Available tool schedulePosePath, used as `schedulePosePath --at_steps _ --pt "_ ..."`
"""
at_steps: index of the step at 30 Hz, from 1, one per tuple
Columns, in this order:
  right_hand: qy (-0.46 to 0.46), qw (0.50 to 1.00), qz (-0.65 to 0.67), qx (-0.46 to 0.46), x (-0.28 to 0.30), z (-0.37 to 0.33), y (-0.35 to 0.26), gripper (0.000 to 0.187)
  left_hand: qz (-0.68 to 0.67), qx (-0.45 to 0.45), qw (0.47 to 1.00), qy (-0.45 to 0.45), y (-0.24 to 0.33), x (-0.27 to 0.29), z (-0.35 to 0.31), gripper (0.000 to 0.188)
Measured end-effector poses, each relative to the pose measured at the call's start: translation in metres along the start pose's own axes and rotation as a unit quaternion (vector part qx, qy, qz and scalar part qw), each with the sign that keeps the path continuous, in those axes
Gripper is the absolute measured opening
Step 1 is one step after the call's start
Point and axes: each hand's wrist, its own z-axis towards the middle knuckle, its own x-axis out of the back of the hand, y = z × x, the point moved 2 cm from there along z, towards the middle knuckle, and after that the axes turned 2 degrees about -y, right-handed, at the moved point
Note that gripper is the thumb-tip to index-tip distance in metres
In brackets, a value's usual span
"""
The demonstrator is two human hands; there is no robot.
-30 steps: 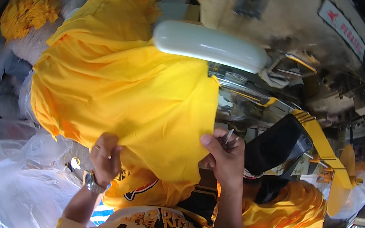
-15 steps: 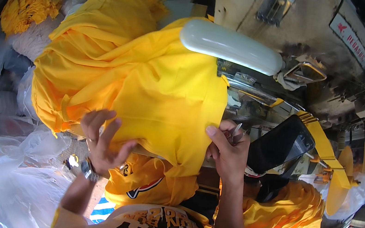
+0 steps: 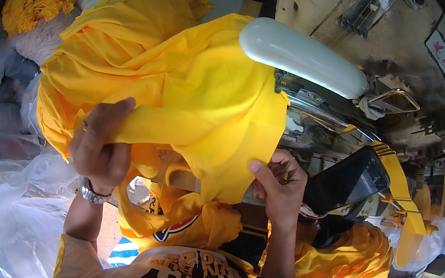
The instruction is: The person handles several yellow shirts one by one from a large pile, turning them over and pulling at specific seams and labels with their hands.
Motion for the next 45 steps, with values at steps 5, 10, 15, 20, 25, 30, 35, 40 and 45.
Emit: schedulePosePath --at_steps 5,10,15,20,25,30,35,40,45 --pt "-0.056 0.998 0.013 -0.039 0.005 -0.003 -0.006 0.01 0.028 -0.036 0.999 0.027 -0.003 0.01 0.034 0.024" --pt "-0.06 0.997 0.022 -0.043 0.005 -0.006 -0.01 0.009 0.075 -0.072 0.994 0.015 -0.004 0.013 0.07 0.029" --pt "-0.028 0.999 -0.004 -0.034 0.005 0.0 -0.018 0.009 0.035 -0.05 0.998 0.021 -0.045 -0.021 0.104 0.03" --pt "-0.002 1.0 0.018 -0.005 0.013 0.012 -0.013 0.01 0.091 -0.02 0.995 0.029 0.003 -0.064 0.051 0.022" --pt "-0.029 1.0 0.007 0.001 -0.001 0.012 -0.02 0.01 -0.398 0.292 0.869 -0.042 0.074 -0.091 -0.054 0.018" --pt "-0.042 0.999 0.025 0.025 -0.003 0.019 -0.047 0.03 -0.33 0.21 0.918 -0.068 0.061 -0.089 0.013 0.033" --pt "0.087 0.965 -0.17 0.181 -0.025 0.015 -0.046 0.038 -0.061 0.062 0.99 -0.111 0.056 -0.081 0.031 0.045" --pt "0.113 0.984 -0.096 0.095 -0.01 0.001 -0.016 0.02 0.016 -0.002 0.984 -0.178 0.06 -0.087 0.029 0.043" --pt "0.071 0.996 -0.037 0.048 0.0 0.008 -0.013 0.01 0.043 -0.027 0.98 -0.191 0.049 -0.093 0.044 0.039"
